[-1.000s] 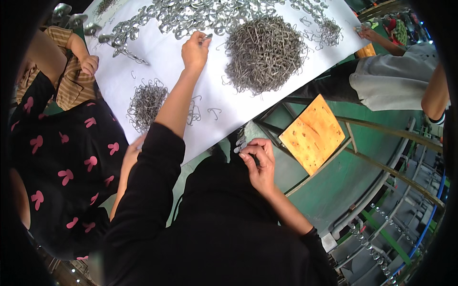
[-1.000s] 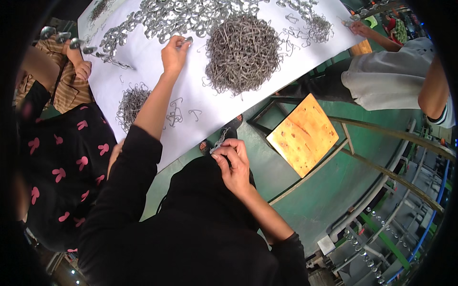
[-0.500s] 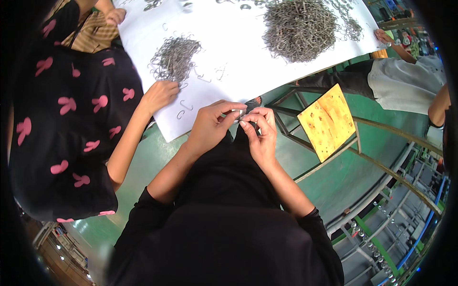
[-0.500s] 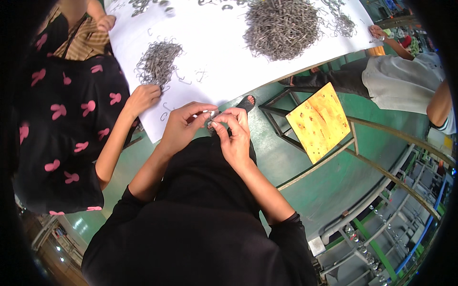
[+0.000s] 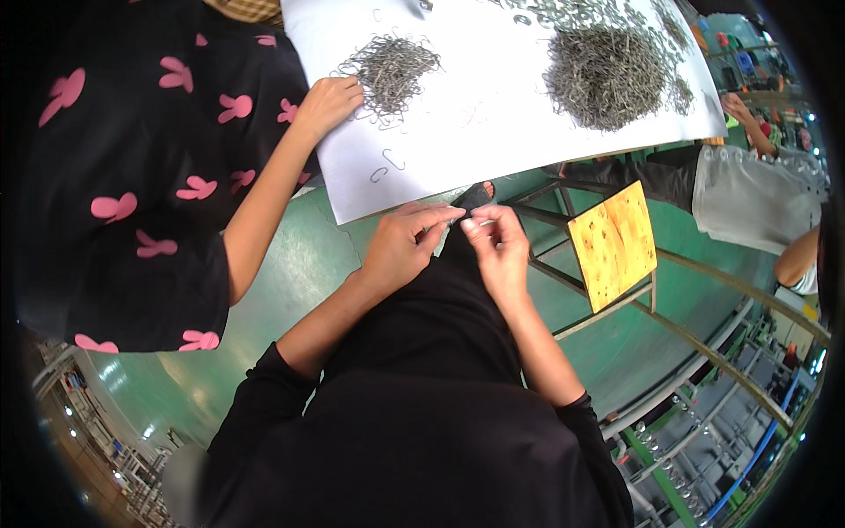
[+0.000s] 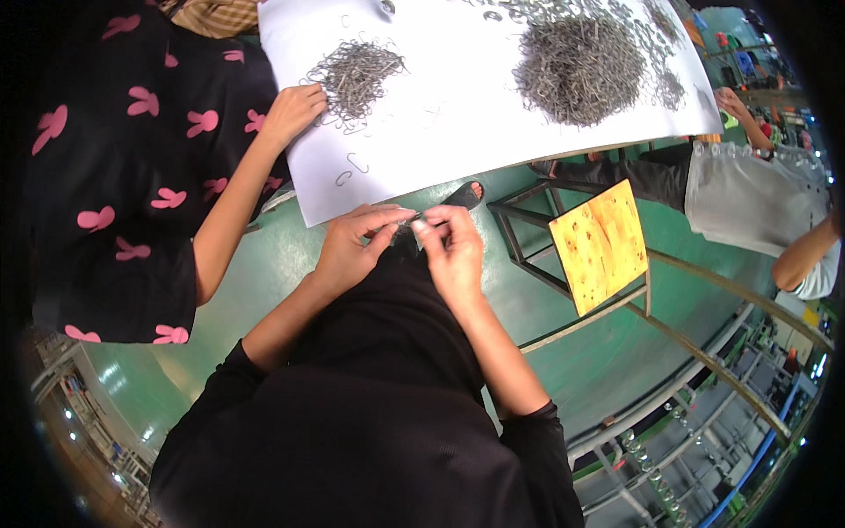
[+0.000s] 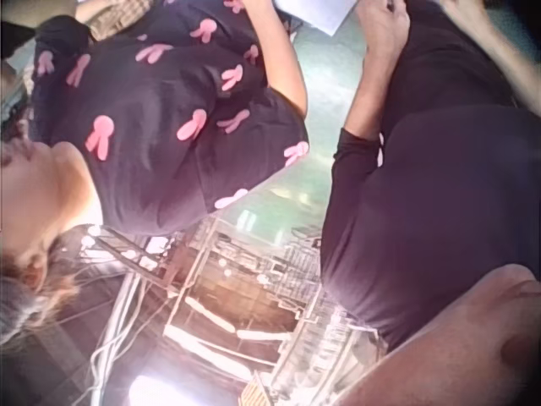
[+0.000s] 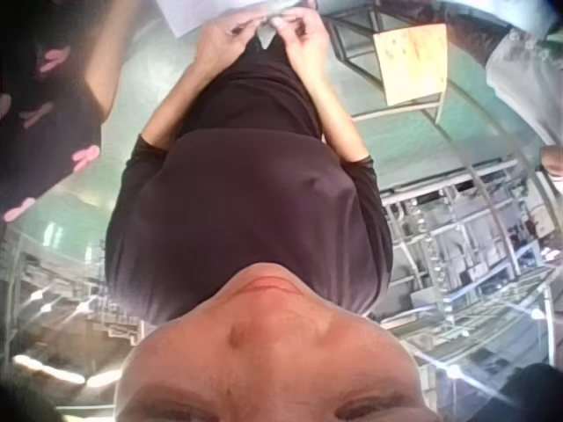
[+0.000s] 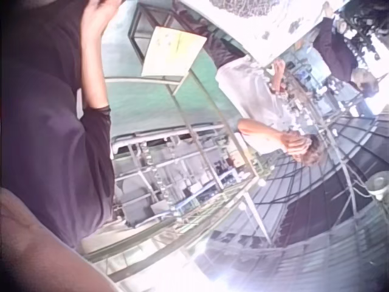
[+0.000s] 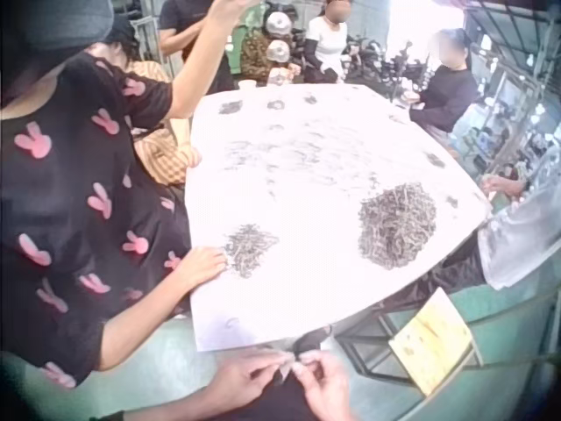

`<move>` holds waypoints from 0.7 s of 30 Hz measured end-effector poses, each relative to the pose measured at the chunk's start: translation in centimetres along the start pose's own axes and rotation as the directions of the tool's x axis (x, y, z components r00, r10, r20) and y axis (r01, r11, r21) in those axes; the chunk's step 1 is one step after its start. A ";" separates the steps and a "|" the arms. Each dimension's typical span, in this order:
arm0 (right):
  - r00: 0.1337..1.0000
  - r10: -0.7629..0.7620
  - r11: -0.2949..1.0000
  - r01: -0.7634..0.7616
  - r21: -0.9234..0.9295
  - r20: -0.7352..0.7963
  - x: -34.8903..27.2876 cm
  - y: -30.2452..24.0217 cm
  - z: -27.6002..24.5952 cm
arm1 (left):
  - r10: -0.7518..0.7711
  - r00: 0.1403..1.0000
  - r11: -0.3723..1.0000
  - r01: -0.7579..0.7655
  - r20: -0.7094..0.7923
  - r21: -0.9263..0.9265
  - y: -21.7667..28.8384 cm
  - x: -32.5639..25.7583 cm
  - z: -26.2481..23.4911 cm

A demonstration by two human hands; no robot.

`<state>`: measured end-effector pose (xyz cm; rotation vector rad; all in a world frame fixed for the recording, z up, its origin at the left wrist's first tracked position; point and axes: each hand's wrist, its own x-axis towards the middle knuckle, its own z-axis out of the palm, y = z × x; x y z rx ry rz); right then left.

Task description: The person picks small metal hooks and shiny discs from a table and threads them onto a chain by hand. The person then hangs the completed chain on a metal rack. Coworkers perform similar tasks at the same table.

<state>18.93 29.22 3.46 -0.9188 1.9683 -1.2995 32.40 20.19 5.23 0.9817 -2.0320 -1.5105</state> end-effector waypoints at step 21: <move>0.842 0.058 0.915 0.171 -0.367 0.536 11.1 -1.5 5.7 | -0.126 0.988 0.987 0.117 -0.084 -0.110 -2.9 -2.0 -1.1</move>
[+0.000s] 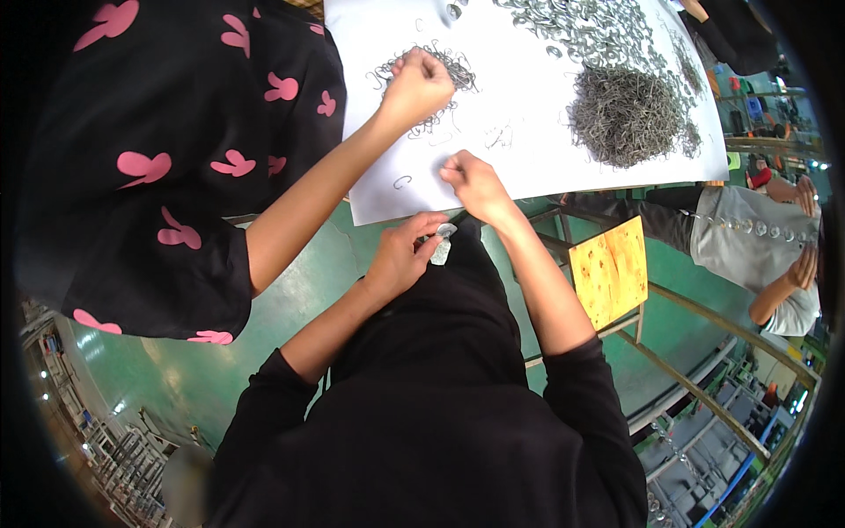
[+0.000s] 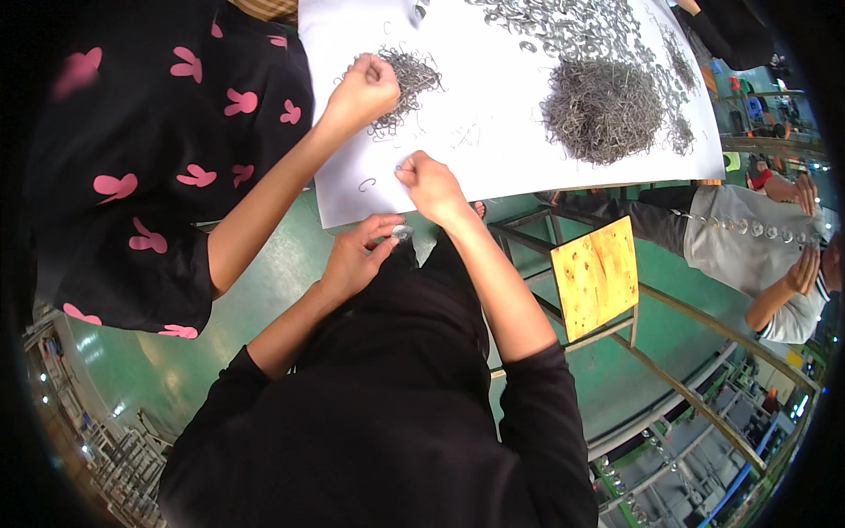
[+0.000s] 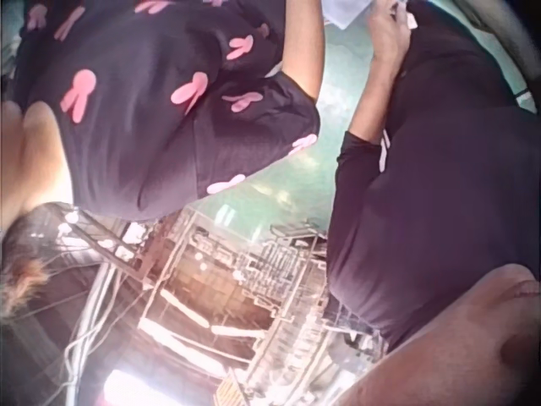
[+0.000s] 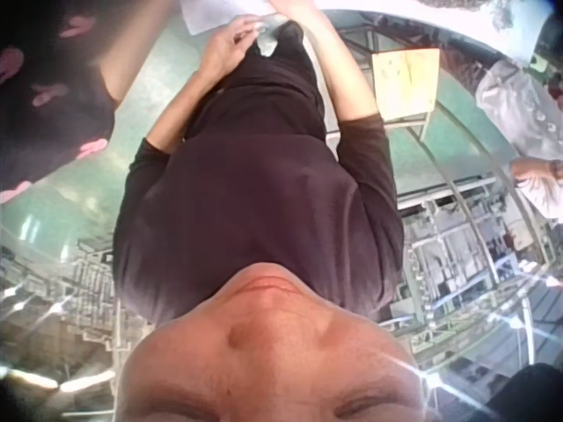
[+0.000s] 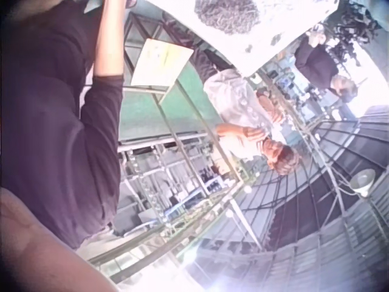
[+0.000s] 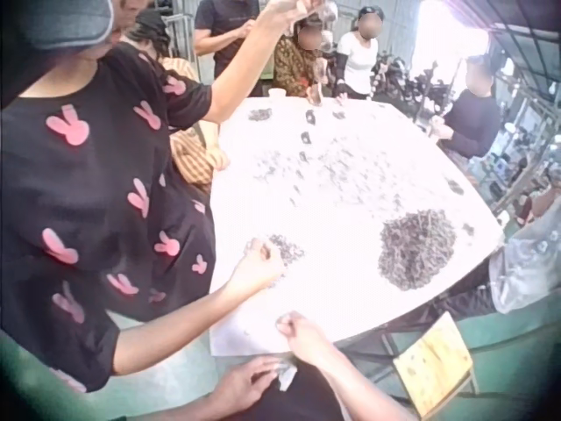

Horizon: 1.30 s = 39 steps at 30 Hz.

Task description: The person picks small metal hooks and shiny discs from a table and threads them onto a chain by hand. The person then hangs the completed chain on a metal rack. Coworkers perform similar tasks at the same table.

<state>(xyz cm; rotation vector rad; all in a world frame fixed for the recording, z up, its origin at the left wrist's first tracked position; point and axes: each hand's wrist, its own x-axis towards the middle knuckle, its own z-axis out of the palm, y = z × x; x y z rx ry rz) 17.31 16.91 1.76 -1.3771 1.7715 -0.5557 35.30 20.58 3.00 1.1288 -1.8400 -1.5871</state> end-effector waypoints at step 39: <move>0.809 0.088 0.930 0.143 0.340 -0.581 -13.2 8.3 -11.0 | -0.005 0.945 0.892 0.153 -0.328 0.426 1.7 43.4 16.5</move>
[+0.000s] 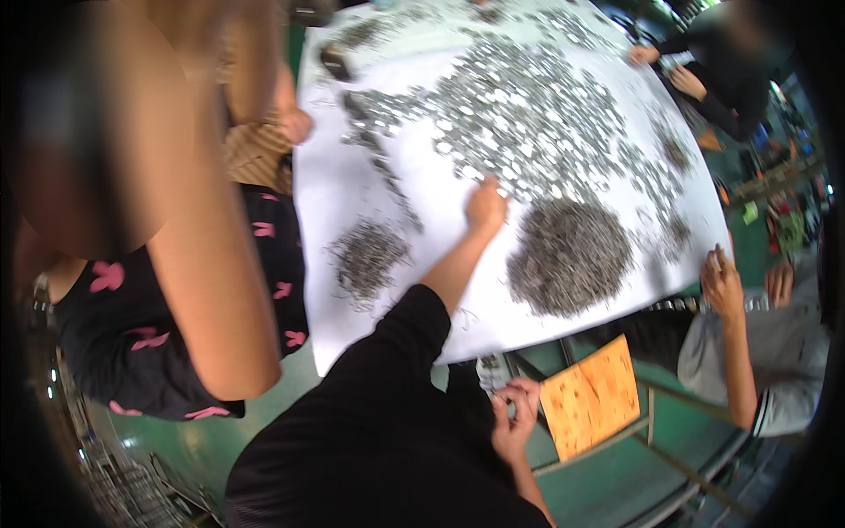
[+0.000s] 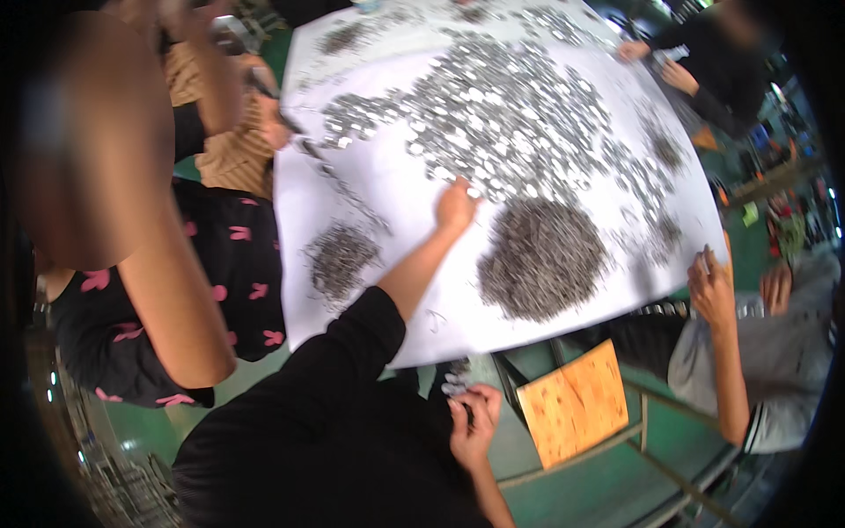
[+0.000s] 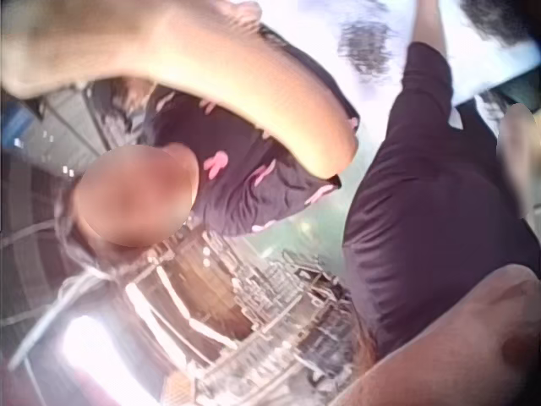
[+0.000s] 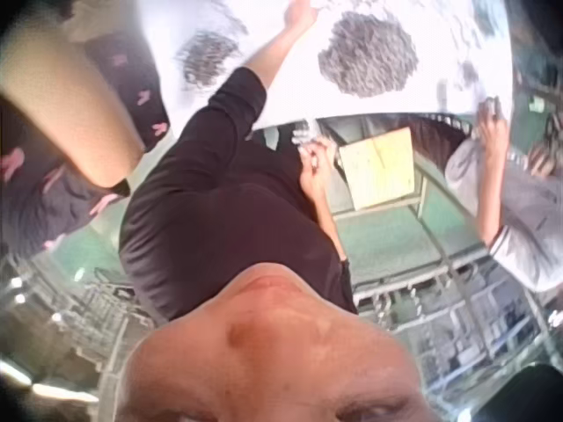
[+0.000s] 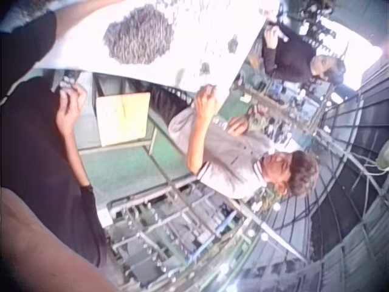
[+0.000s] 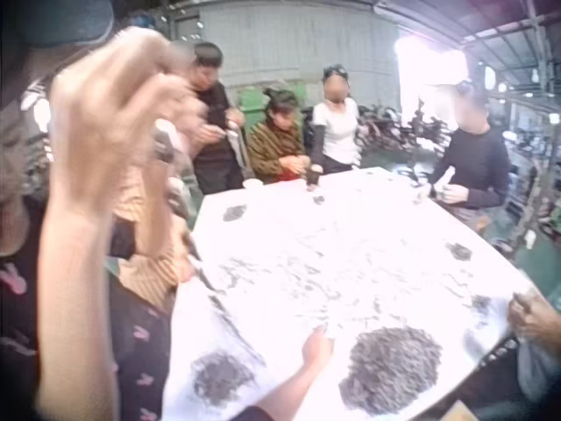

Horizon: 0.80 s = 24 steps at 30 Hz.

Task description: The person picks small metal hooks and shiny discs from a table and threads them onto a chain by hand. The person then hangs the completed chain on a metal rack. Coworkers perform similar tasks at the same table.

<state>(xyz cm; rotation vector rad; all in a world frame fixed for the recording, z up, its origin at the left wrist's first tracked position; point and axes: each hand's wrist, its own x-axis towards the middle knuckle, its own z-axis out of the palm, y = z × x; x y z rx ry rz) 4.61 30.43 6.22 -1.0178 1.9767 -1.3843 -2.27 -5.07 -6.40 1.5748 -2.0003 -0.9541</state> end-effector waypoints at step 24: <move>0.986 -0.142 0.983 0.150 0.104 -0.083 -5.5 -2.9 10.8 | 0.271 0.866 0.873 -0.037 0.420 -0.486 -6.4 -31.2 -24.3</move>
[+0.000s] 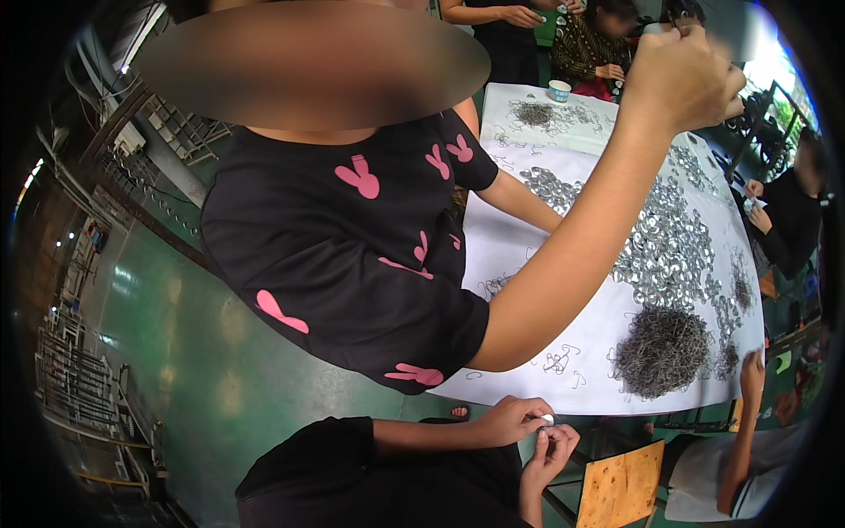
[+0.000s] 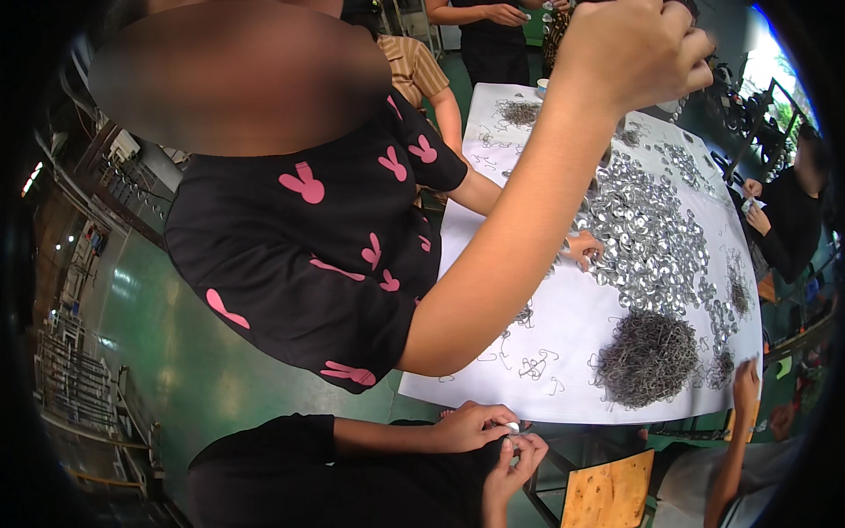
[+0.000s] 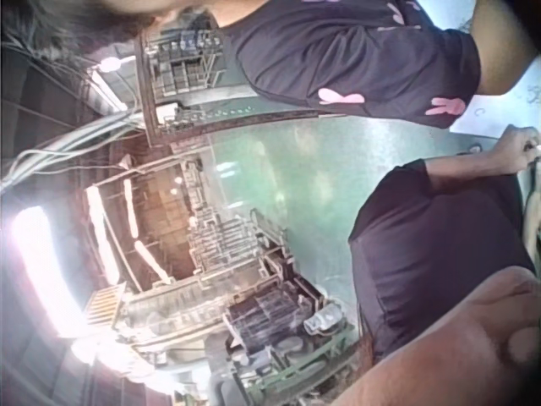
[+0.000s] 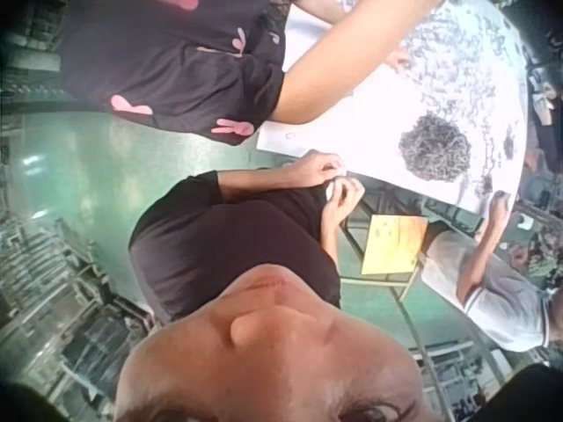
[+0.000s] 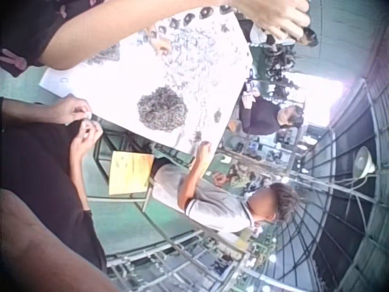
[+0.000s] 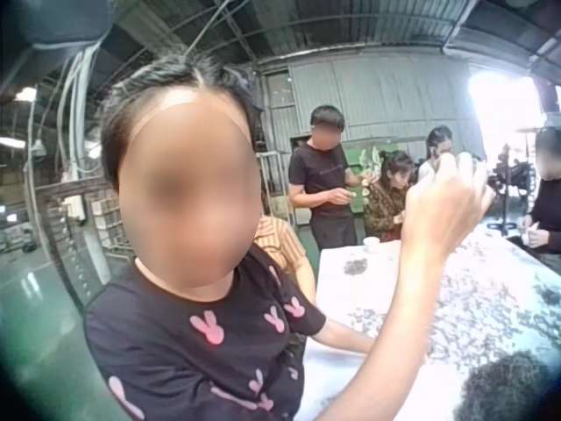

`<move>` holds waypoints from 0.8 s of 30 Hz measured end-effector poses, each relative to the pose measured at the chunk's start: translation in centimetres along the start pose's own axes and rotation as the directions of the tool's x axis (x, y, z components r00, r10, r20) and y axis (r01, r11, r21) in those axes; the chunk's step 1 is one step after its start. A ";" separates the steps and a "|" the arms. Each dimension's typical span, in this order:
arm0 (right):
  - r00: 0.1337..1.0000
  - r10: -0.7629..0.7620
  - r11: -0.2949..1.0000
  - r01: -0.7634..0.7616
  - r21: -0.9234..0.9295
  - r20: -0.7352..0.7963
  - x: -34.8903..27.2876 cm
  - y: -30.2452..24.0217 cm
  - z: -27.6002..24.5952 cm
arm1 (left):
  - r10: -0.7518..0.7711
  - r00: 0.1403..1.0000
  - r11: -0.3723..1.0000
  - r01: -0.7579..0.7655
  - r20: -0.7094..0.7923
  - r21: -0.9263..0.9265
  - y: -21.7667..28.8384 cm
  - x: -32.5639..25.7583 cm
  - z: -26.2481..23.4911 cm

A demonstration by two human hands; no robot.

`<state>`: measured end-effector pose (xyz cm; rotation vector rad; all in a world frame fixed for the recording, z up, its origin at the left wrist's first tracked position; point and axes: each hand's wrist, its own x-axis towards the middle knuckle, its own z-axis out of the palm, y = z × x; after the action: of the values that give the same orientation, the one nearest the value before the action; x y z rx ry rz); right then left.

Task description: The person picks small metal hooks and shiny discs from a table and threads them onto a chain by hand. The person then hangs the completed chain on a metal rack. Coworkers perform similar tasks at the same table.

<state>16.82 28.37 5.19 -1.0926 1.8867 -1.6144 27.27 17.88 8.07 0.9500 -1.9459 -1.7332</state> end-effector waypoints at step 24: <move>0.999 0.013 0.991 -0.006 -0.132 0.052 -2.9 -1.5 0.7 | 0.321 0.947 0.936 -0.318 0.005 0.152 -3.1 -4.2 -1.1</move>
<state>19.51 30.18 5.94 -1.1662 1.9839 -1.4583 31.71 19.90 5.91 0.6481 -2.1053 -1.4053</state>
